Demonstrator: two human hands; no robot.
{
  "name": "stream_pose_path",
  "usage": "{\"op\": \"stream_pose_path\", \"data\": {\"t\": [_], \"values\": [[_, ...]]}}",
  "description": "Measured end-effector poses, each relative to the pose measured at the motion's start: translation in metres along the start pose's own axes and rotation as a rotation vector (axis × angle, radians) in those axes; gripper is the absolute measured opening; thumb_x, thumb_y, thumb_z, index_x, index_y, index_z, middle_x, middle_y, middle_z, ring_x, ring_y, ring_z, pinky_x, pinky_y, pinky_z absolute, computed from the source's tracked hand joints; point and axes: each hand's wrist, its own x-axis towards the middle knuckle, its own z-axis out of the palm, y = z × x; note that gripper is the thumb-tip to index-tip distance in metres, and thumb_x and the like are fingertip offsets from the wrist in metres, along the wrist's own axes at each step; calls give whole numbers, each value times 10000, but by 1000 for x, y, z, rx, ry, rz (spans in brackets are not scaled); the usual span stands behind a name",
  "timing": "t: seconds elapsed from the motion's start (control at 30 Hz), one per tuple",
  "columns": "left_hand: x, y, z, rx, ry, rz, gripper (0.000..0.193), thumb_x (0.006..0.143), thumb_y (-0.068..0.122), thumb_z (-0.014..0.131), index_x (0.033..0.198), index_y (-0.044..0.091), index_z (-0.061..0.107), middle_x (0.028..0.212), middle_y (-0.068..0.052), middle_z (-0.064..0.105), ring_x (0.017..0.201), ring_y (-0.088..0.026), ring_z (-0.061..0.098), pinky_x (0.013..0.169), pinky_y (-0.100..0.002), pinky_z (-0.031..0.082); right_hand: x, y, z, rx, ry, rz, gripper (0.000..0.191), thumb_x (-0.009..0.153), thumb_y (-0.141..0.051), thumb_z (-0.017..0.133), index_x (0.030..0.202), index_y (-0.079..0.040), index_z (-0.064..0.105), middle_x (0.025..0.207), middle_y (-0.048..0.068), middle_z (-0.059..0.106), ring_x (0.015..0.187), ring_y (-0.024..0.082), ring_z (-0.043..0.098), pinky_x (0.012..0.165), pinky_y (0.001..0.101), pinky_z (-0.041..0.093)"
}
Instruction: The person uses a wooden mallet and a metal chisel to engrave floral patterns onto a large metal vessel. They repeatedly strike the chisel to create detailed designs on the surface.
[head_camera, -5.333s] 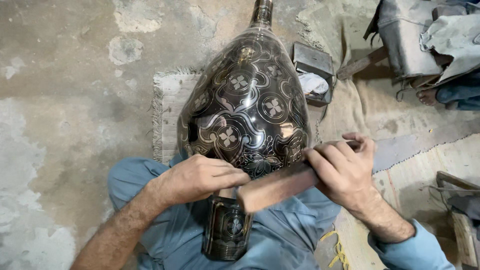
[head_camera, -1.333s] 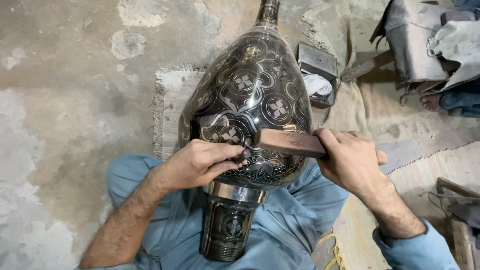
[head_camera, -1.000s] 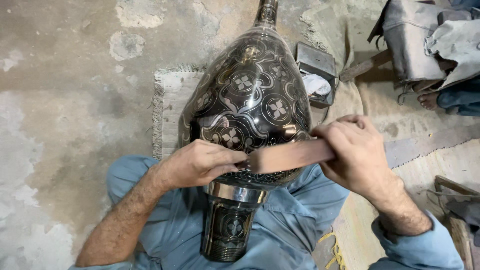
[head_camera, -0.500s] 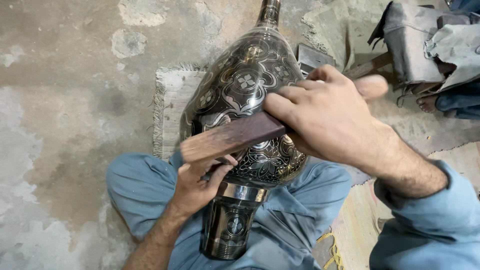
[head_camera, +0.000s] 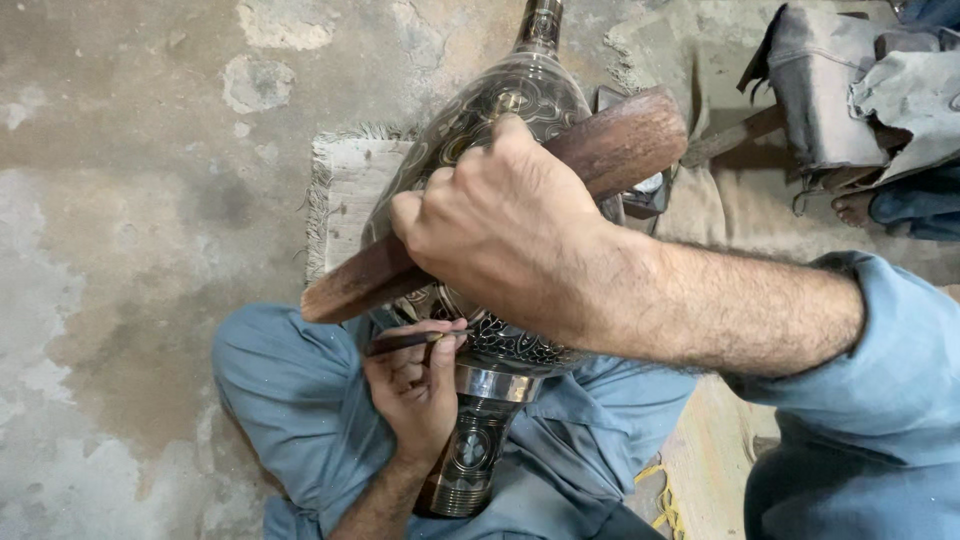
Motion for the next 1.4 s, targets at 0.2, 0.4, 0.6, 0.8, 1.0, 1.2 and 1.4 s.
{"op": "stream_pose_path", "data": {"t": [0.2, 0.4, 0.6, 0.8, 1.0, 1.2, 1.4], "values": [[-13, -20, -3, 88, 86, 72, 377, 965, -94, 616, 1218, -14, 348, 1147, -157, 670, 986, -197, 732, 877, -295, 644, 7, -1, -2, 339, 421, -93, 240, 1051, -272, 614, 977, -44, 627, 650, 62, 640, 562, 154, 633, 486, 374, 472], [-14, -36, -20, 965, 125, 443, 483, 787, -44, 817, 1165, 19, 523, 1075, -143, 639, 925, -231, 645, 816, -269, 506, 22, -27, -23, 16, -46, -233, 366, 1038, -364, 588, 843, -58, 635, 610, 32, 625, 532, 82, 567, 552, 334, 455], [-10, -37, -13, 238, 240, -44, 424, 887, -91, 738, 1230, -42, 494, 901, -38, 589, 708, -69, 515, 675, -179, 454, 26, -21, -16, -19, -97, -207, 423, 1069, -401, 544, 818, -77, 650, 620, -1, 593, 545, 71, 539, 534, 341, 472], [5, 0, -7, 203, -64, -1, 175, 976, -87, 639, 1128, -50, 562, 1014, -116, 723, 929, -154, 736, 851, -261, 621, 13, -5, -2, 97, 67, -108, 363, 1024, -391, 548, 882, -67, 631, 570, -14, 581, 476, 79, 584, 442, 337, 479], [29, 20, -10, 146, -268, -15, 107, 985, -75, 648, 1091, -71, 663, 1060, -139, 736, 998, -188, 740, 879, -282, 632, -4, 13, 19, 347, 62, -9, 259, 1083, -314, 524, 1065, -70, 611, 655, 28, 621, 498, 125, 623, 401, 341, 481], [47, 22, -20, 315, -443, 155, 146, 943, -60, 715, 1080, -18, 683, 1067, -84, 772, 984, -149, 756, 873, -273, 628, -31, 27, 34, 429, 281, 43, 152, 928, -176, 649, 1009, -55, 605, 763, 77, 666, 573, 206, 685, 419, 383, 532], [65, 23, -26, 336, -638, 99, 354, 915, -11, 725, 1248, -35, 607, 1098, -68, 755, 1018, -155, 761, 904, -287, 656, -72, 33, 53, 451, 261, 126, 327, 709, -102, 713, 1010, -69, 589, 828, 85, 663, 741, 304, 714, 614, 456, 565]]}}
